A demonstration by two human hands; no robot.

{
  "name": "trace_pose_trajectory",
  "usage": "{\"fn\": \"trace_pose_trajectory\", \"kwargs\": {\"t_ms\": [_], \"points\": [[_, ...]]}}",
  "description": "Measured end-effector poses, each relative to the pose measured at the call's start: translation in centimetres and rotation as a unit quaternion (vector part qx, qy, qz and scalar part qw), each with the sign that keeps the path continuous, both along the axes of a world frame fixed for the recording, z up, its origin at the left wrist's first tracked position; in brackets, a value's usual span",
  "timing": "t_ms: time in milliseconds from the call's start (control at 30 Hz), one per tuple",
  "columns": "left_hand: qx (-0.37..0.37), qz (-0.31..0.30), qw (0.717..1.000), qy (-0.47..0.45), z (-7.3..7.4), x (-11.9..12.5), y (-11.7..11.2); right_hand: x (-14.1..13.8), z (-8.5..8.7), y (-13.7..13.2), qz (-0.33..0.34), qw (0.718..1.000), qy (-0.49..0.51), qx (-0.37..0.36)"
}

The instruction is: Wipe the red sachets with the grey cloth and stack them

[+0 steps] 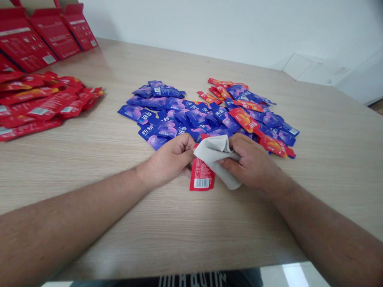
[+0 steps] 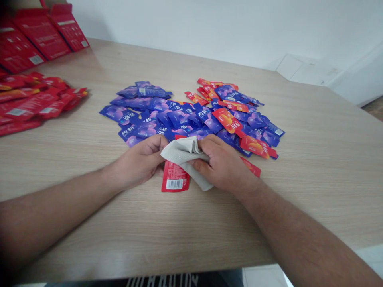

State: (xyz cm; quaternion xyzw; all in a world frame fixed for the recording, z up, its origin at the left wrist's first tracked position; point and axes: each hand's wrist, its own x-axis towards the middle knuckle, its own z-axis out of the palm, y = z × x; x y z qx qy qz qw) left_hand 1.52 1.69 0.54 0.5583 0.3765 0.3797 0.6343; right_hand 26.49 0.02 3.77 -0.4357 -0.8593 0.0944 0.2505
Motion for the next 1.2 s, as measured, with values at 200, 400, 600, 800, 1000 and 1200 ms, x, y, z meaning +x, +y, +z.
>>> {"fn": "trace_pose_trajectory", "kwargs": {"t_ms": [200, 400, 600, 800, 1000, 1200], "points": [[0.007, 0.003, 1.000, 0.011, 0.3, 0.2, -0.2, 0.0, 0.0, 0.0, 0.004, 1.000, -0.012, 0.002], [0.005, 0.001, 1.000, 0.007, 0.0, 0.3, 0.1, -0.6, 1.6, 0.9, 0.000, 0.998, -0.044, 0.035], [-0.004, -0.029, 0.999, -0.015, -0.2, 0.3, 0.4, -1.5, 2.0, 1.4, -0.004, 0.997, -0.051, 0.059], [0.012, -0.001, 1.000, -0.020, -0.5, 0.2, 0.3, -1.4, 0.8, -0.9, 0.091, 0.993, -0.074, -0.021], [0.021, -0.001, 1.000, 0.001, -0.4, 0.1, 0.2, -1.2, 1.0, -1.0, 0.113, 0.989, -0.092, -0.018], [-0.003, -0.009, 1.000, -0.007, -0.3, 0.0, 0.1, -0.9, 0.2, 0.2, -0.020, 0.998, -0.009, 0.057]]}}
